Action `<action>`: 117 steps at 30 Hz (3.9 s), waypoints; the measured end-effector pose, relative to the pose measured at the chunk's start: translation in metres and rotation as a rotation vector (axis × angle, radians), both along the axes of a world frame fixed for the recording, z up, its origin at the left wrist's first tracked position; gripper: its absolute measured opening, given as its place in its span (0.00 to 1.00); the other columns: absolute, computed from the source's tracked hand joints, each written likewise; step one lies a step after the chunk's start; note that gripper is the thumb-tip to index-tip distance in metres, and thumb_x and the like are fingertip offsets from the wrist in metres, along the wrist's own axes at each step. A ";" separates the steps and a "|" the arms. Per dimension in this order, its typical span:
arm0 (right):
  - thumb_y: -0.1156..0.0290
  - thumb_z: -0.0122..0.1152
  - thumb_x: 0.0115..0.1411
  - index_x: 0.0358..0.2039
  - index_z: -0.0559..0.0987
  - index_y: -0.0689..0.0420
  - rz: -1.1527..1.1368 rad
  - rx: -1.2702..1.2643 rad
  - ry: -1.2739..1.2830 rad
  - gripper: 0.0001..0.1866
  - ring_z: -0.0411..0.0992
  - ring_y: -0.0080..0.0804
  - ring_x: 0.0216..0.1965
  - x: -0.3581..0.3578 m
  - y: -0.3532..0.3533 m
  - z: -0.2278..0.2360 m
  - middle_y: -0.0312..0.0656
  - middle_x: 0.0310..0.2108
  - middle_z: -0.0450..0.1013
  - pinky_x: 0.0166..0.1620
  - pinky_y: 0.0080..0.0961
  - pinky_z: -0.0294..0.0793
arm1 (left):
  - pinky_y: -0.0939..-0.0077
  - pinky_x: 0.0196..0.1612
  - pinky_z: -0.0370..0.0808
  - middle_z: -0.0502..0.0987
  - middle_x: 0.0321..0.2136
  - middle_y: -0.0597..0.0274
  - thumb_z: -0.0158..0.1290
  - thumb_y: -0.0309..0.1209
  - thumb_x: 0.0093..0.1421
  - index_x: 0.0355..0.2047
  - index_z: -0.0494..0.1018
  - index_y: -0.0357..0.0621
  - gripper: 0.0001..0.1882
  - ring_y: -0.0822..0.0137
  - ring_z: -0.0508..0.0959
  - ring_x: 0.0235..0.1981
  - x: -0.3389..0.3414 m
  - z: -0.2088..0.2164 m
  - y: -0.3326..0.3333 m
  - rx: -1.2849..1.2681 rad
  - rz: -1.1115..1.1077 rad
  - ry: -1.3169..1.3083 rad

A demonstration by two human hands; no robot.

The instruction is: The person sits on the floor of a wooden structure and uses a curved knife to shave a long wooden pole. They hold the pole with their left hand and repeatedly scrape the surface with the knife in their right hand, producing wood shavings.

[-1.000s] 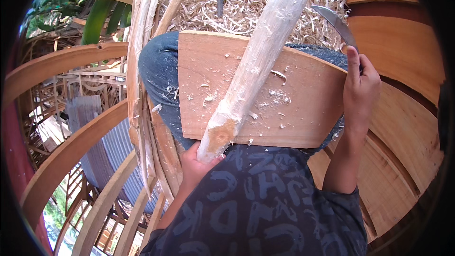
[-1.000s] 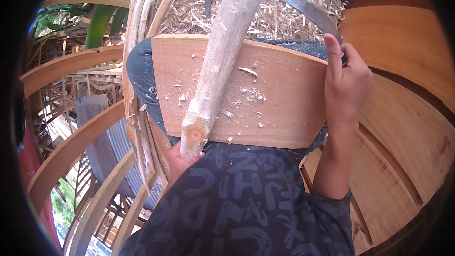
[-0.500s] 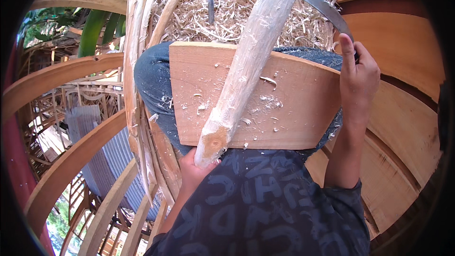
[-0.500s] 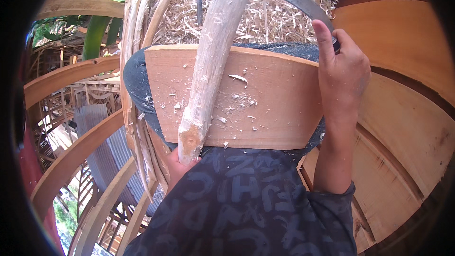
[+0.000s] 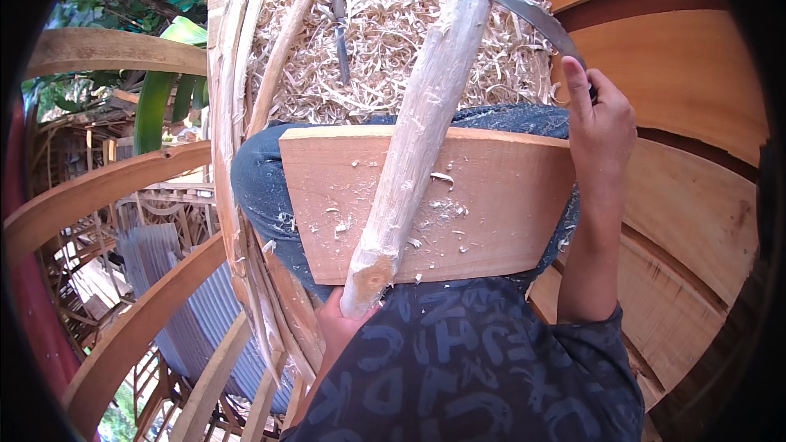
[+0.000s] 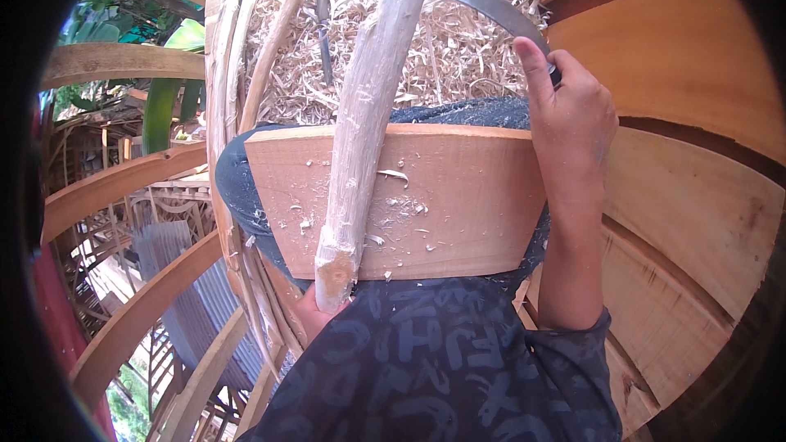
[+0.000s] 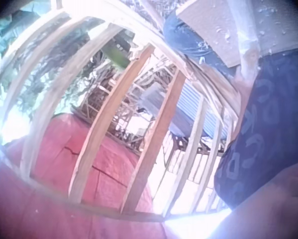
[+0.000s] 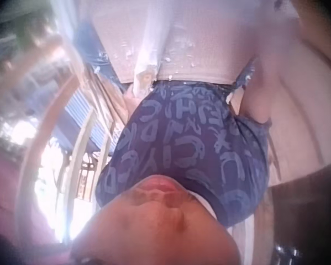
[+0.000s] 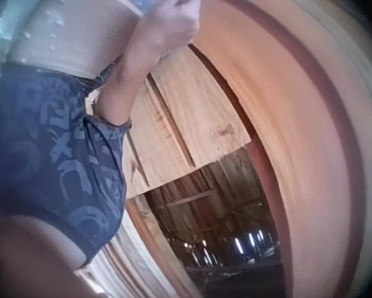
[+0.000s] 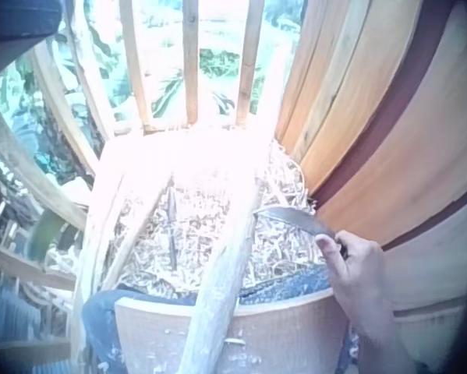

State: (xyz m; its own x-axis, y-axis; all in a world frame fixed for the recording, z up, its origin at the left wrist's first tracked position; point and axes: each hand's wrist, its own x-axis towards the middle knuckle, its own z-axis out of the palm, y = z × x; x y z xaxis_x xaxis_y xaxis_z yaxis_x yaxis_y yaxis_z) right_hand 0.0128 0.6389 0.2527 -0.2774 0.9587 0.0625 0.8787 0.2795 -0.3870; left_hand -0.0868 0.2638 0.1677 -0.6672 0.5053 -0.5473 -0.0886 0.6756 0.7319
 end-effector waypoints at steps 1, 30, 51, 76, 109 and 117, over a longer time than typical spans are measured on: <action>0.46 0.56 0.60 0.22 0.75 0.61 -0.030 0.003 0.016 0.27 0.71 0.47 0.19 0.000 0.006 0.003 0.47 0.17 0.70 0.22 0.35 0.66 | 0.71 0.35 0.75 0.81 0.26 0.53 0.71 0.35 0.40 0.33 0.76 0.34 0.24 0.66 0.82 0.31 0.000 0.001 0.001 0.014 0.004 0.014; 0.60 0.71 0.49 0.23 0.77 0.55 0.422 0.206 0.255 0.14 0.71 0.37 0.22 -0.014 -0.035 0.004 0.38 0.21 0.71 0.25 0.30 0.68 | 0.72 0.32 0.76 0.81 0.24 0.54 0.72 0.35 0.39 0.31 0.77 0.34 0.23 0.65 0.82 0.28 -0.005 -0.015 -0.007 0.044 -0.086 0.137; 0.62 0.70 0.50 0.26 0.79 0.57 0.396 0.039 0.274 0.12 0.74 0.38 0.23 -0.017 -0.041 0.010 0.40 0.23 0.74 0.25 0.30 0.70 | 0.72 0.33 0.76 0.81 0.24 0.54 0.71 0.35 0.40 0.31 0.76 0.33 0.22 0.66 0.82 0.28 -0.005 -0.001 0.003 0.019 -0.089 0.136; 0.66 0.63 0.59 0.31 0.78 0.65 0.048 -0.002 0.240 0.12 0.63 0.20 0.19 0.007 -0.003 0.037 0.39 0.17 0.67 0.23 0.21 0.60 | 0.69 0.28 0.75 0.79 0.21 0.54 0.73 0.40 0.35 0.28 0.76 0.38 0.24 0.56 0.82 0.24 -0.002 -0.022 -0.012 0.028 -0.156 0.277; 0.71 0.57 0.62 0.37 0.73 0.60 0.371 -0.715 0.695 0.07 0.61 0.14 0.15 0.020 -0.037 0.000 0.29 0.17 0.66 0.19 0.14 0.58 | 0.67 0.29 0.76 0.78 0.19 0.51 0.68 0.41 0.35 0.27 0.77 0.35 0.23 0.56 0.81 0.23 -0.007 -0.010 -0.001 0.025 -0.125 0.272; 0.62 0.45 0.68 0.26 0.62 0.52 0.184 -1.297 1.343 0.14 0.51 0.15 0.08 0.036 -0.022 -0.005 0.31 0.13 0.54 0.09 0.15 0.55 | 0.69 0.31 0.77 0.79 0.21 0.51 0.68 0.40 0.35 0.28 0.77 0.34 0.23 0.59 0.82 0.23 -0.005 -0.005 0.005 0.030 -0.080 0.260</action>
State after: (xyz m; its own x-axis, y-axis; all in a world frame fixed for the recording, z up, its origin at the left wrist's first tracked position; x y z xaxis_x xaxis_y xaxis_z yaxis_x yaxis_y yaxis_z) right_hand 0.0491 0.6168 0.2474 -0.7584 0.5506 -0.3487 -0.1542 -0.6714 -0.7248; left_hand -0.0914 0.2686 0.1628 -0.7403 0.5758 -0.3470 0.1577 0.6505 0.7430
